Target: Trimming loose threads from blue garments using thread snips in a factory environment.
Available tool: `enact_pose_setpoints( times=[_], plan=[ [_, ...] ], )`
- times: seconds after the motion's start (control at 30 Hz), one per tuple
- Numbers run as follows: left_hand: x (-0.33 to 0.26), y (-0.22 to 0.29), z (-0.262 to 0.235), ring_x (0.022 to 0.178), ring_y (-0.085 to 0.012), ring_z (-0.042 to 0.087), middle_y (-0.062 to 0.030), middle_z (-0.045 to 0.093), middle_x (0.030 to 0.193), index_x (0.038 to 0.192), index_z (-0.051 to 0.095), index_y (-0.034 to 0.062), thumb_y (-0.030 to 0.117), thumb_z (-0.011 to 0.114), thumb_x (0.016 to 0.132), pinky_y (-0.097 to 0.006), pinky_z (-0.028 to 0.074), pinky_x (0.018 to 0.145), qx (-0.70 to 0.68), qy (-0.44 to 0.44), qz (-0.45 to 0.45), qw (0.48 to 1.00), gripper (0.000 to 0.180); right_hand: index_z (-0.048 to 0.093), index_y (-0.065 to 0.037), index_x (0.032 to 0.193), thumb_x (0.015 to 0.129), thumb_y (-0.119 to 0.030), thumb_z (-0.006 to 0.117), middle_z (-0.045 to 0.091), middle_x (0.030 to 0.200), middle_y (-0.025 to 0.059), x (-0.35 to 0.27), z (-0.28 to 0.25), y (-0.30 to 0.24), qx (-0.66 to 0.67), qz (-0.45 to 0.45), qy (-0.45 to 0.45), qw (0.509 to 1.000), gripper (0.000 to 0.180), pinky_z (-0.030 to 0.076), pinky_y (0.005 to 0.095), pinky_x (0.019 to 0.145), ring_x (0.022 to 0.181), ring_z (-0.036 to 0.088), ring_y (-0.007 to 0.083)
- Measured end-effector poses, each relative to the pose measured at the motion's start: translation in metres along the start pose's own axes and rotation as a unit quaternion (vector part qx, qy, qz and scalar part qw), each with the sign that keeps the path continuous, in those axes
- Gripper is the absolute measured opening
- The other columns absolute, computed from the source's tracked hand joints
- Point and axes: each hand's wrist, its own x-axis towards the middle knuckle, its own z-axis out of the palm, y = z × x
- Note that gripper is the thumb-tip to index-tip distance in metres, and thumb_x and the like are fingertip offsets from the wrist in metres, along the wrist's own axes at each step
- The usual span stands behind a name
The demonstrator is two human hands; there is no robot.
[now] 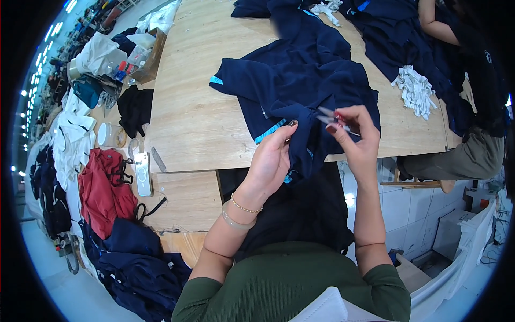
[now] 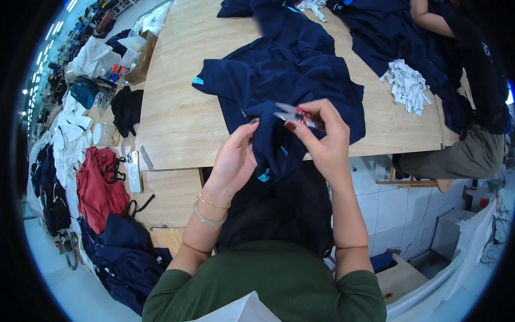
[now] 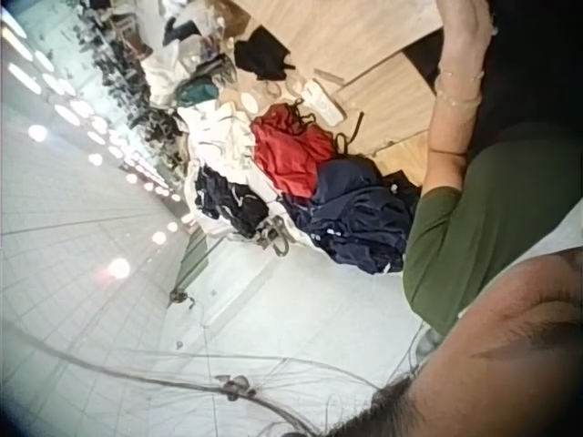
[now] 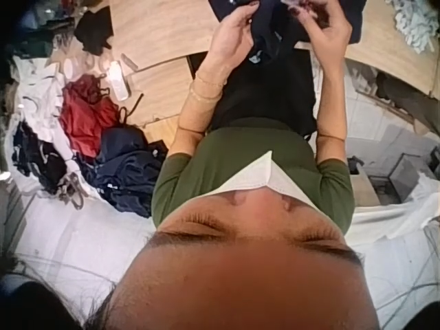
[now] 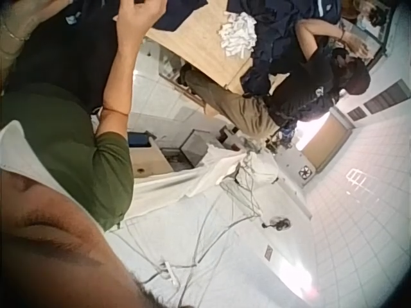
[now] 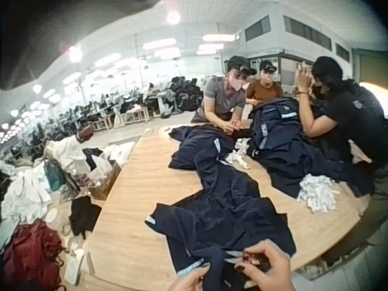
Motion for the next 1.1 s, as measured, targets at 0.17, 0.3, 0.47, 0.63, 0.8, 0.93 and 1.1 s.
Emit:
enact_pose_setpoints(
  times=[0.17,0.3,0.47,0.63,0.8,0.93,1.1],
  plan=[
    [-0.001,-0.002,0.006,0.098,-0.0110,0.062,-0.0058,0.067,0.109,0.111,0.065,-0.0012,0.016,0.055,0.097,-0.024,0.048,0.091,0.030,0.012,0.032,0.999,0.024,0.064,0.002,0.092,0.080,-0.006,0.074,0.064,0.088,0.0044,-0.013,-0.009,0.001,-0.014,0.032,0.001,0.999,0.018,0.048,0.0217,0.072,0.079,0.061,0.0110],
    [-0.001,-0.003,0.003,0.092,-0.0083,0.063,-0.0056,0.069,0.105,0.108,0.067,-0.0030,0.017,0.057,0.097,-0.021,0.048,0.085,0.092,-0.009,0.043,0.995,0.025,0.066,-0.001,0.096,0.084,-0.009,0.070,0.065,0.086,0.0040,0.001,-0.021,0.007,0.002,0.037,0.022,0.999,0.015,0.045,0.0252,0.079,0.085,0.058,0.0130],
    [-0.003,-0.004,-0.003,0.088,-0.0049,0.061,-0.0030,0.070,0.098,0.105,0.069,-0.0046,0.018,0.058,0.097,-0.018,0.046,0.082,0.127,-0.009,0.062,0.990,0.026,0.070,-0.006,0.092,0.078,-0.016,0.074,0.064,0.085,0.0015,0.008,-0.024,0.011,-0.131,-0.072,-0.051,0.987,0.017,0.036,0.0309,0.082,0.086,0.050,0.0191],
    [-0.002,-0.007,-0.006,0.079,0.0005,0.049,0.0050,0.063,0.089,0.107,0.069,-0.0056,0.018,0.057,0.098,-0.016,0.040,0.071,0.238,0.005,0.134,0.962,0.028,0.070,-0.004,0.090,0.077,-0.016,0.075,0.063,0.085,0.0036,0.013,-0.022,-0.001,-0.207,-0.109,-0.079,0.969,0.018,0.040,0.0299,0.079,0.087,0.049,0.0193],
    [-0.002,-0.008,-0.007,0.072,0.0006,0.042,0.0079,0.056,0.079,0.105,0.069,-0.0060,0.018,0.057,0.098,-0.016,0.034,0.063,0.289,0.008,0.159,0.944,0.027,0.070,-0.004,0.088,0.074,-0.016,0.075,0.062,0.084,0.0036,0.016,-0.021,-0.006,-0.223,-0.108,-0.094,0.964,0.019,0.039,0.0317,0.079,0.087,0.048,0.0203],
    [-0.002,-0.007,-0.007,0.070,0.0003,0.039,0.0080,0.052,0.075,0.104,0.068,-0.0068,0.018,0.058,0.097,-0.016,0.032,0.060,0.326,0.008,0.162,0.931,0.028,0.069,-0.004,0.085,0.072,-0.016,0.075,0.061,0.082,0.0034,0.020,-0.020,-0.009,-0.231,-0.107,-0.112,0.960,0.019,0.038,0.0326,0.079,0.085,0.048,0.0201],
    [-0.002,-0.006,-0.007,0.073,-0.0004,0.045,0.0062,0.057,0.080,0.104,0.068,-0.0065,0.018,0.058,0.097,-0.016,0.036,0.065,0.320,0.005,0.163,0.933,0.027,0.067,-0.004,0.087,0.075,-0.017,0.074,0.060,0.085,0.0042,0.024,-0.018,-0.003,-0.249,-0.144,-0.136,0.948,0.019,0.037,0.0288,0.076,0.083,0.047,0.0172]
  ],
)
